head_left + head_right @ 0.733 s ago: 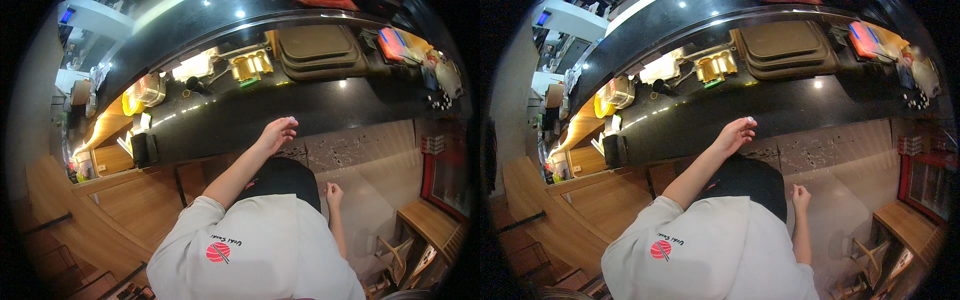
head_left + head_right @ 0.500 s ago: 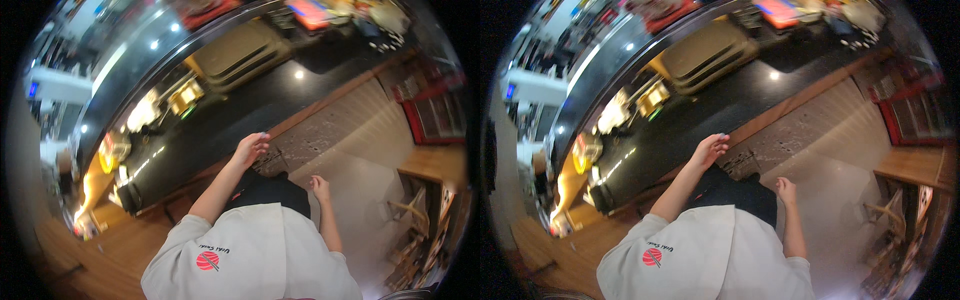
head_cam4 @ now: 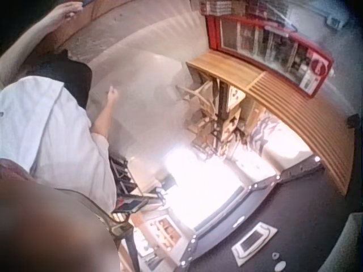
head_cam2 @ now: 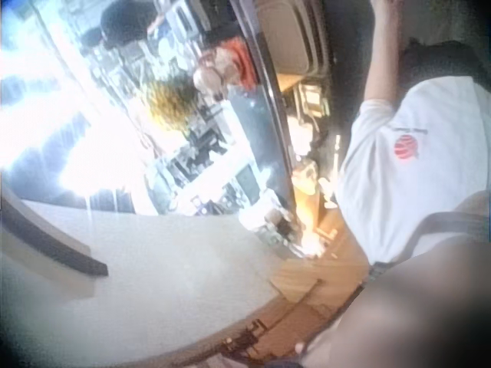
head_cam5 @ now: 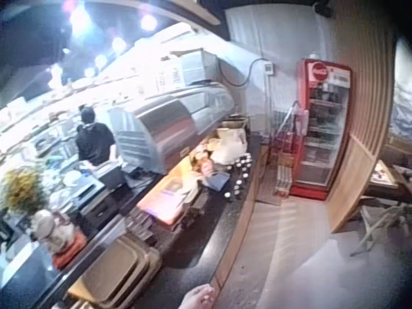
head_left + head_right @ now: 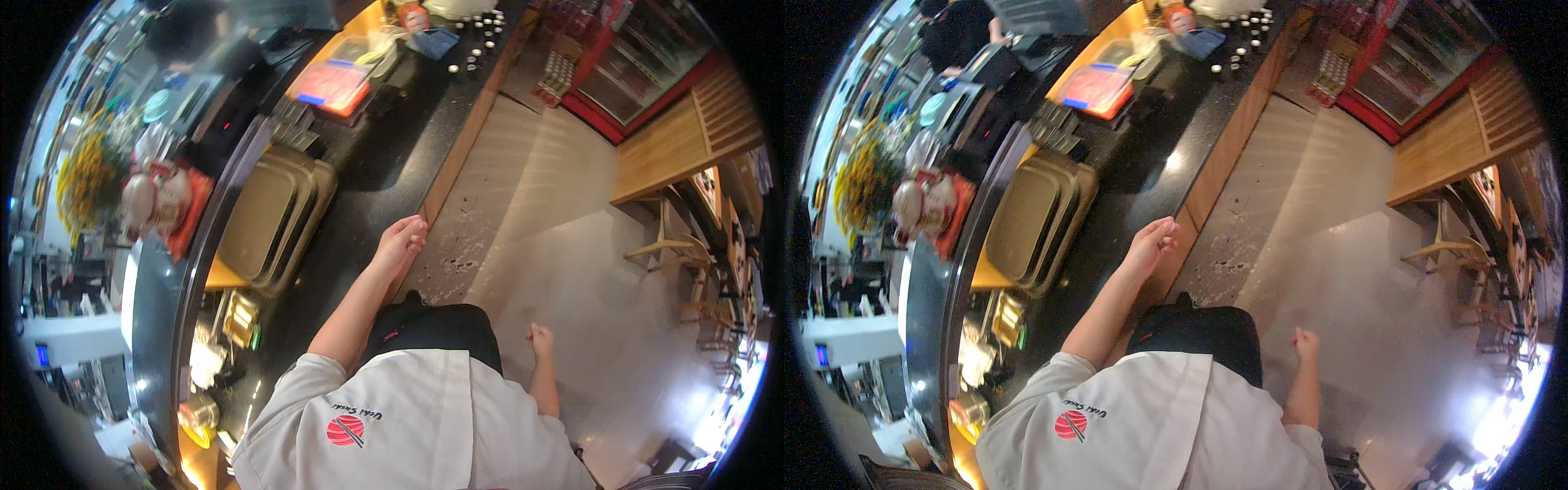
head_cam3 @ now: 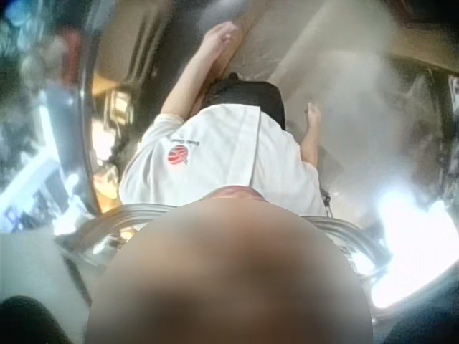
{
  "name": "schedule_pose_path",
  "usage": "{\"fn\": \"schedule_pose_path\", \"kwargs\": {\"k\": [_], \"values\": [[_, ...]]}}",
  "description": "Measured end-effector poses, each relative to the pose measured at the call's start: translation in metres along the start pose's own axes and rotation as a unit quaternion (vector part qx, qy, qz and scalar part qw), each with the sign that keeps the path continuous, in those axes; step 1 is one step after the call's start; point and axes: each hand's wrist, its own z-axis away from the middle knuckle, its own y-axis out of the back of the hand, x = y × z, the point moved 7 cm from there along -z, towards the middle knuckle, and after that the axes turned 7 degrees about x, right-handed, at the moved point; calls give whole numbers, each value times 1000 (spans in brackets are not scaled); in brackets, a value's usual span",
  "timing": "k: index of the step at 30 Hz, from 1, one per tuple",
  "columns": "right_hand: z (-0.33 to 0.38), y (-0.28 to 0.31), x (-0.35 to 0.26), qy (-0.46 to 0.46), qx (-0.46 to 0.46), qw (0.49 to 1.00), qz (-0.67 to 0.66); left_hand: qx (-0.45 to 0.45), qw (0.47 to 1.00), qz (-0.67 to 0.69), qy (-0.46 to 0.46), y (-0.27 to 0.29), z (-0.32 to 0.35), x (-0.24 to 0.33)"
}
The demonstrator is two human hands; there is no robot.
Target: The person repeatedly picks small jars and white caps from a countertop, screws the caps onto the jars, and places the sealed jars into a metal tray. The person also retrieves a tray from a refrigerator and later pours a dark liquid from a container into a small jar.
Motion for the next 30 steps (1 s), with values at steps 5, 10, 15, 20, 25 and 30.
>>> {"fn": "schedule_pose_path", "kwargs": {"k": [5, 10, 15, 20, 25, 30], "values": [[76, 8, 142, -186, -16, 980, -63, -29, 996, -88, 0, -44, -97, 7], [80, -50, 129, -255, -157, 954, -18, 2, 977, -210, -35, -108, -181, 38], [-40, -27, 66, -213, -177, 960, -30, -11, 963, -262, -67, -191, -265, 45], [-275, 92, -6, -180, -72, 978, -81, 21, 940, -309, -145, -275, -313, 65], [-512, 163, -171, -84, 13, 995, -48, 47, 831, -463, -305, -373, -342, 135], [-652, 173, -363, 52, 19, 993, -104, 80, 819, -457, -337, -404, -398, 182]]}}
